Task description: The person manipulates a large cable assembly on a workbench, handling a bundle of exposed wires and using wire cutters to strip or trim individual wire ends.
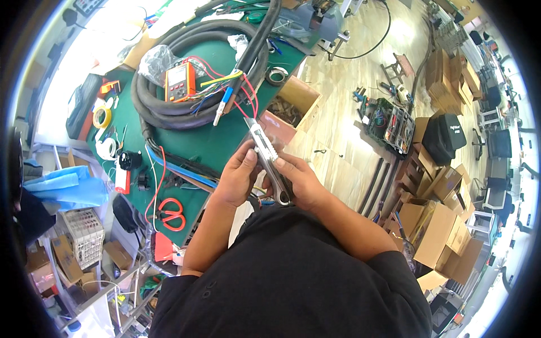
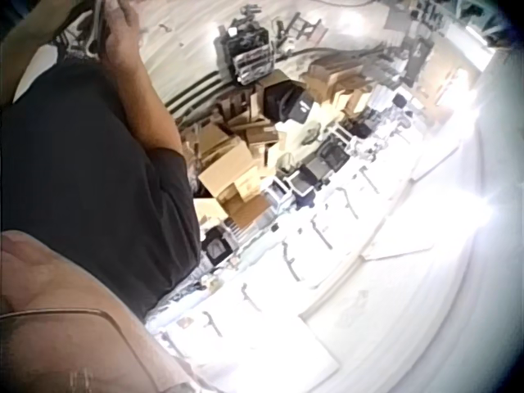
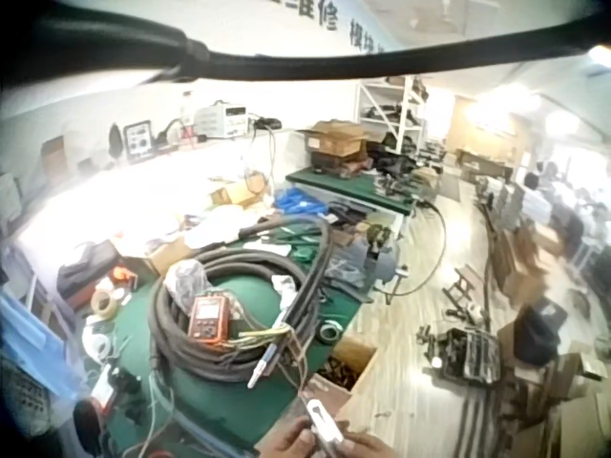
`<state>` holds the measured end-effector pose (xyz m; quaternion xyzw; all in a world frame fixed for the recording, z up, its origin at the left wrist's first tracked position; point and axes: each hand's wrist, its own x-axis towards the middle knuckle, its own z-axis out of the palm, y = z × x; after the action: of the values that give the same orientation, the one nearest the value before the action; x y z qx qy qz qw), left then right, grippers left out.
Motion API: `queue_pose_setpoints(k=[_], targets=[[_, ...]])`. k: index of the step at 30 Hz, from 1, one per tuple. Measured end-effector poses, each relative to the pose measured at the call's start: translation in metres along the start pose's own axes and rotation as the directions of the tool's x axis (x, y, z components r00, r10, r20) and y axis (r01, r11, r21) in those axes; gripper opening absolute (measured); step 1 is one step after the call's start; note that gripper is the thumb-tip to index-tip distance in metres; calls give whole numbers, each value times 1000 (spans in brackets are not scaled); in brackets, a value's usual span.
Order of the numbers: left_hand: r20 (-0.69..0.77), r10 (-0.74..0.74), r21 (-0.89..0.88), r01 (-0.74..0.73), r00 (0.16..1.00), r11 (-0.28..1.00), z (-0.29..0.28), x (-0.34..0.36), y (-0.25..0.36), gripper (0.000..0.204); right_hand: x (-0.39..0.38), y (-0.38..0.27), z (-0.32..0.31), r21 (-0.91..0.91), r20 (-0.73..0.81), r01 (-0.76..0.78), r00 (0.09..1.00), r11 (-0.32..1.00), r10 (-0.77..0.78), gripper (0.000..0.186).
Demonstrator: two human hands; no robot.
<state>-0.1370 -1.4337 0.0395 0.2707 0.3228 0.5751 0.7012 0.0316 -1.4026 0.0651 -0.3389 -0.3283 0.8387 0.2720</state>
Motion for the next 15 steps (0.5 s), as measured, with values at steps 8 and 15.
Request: queue_pose_setpoints(k=[8, 15], targets=[[-434, -28, 131, 94, 900, 987, -32, 51, -31, 34, -13, 7, -31, -144, -346, -127, 935, 981, 70, 34], [-720, -65, -199, -116, 691, 973, -123, 101, -29, 45, -32, -1, -54, -110, -329, -55, 944, 992, 16, 35]])
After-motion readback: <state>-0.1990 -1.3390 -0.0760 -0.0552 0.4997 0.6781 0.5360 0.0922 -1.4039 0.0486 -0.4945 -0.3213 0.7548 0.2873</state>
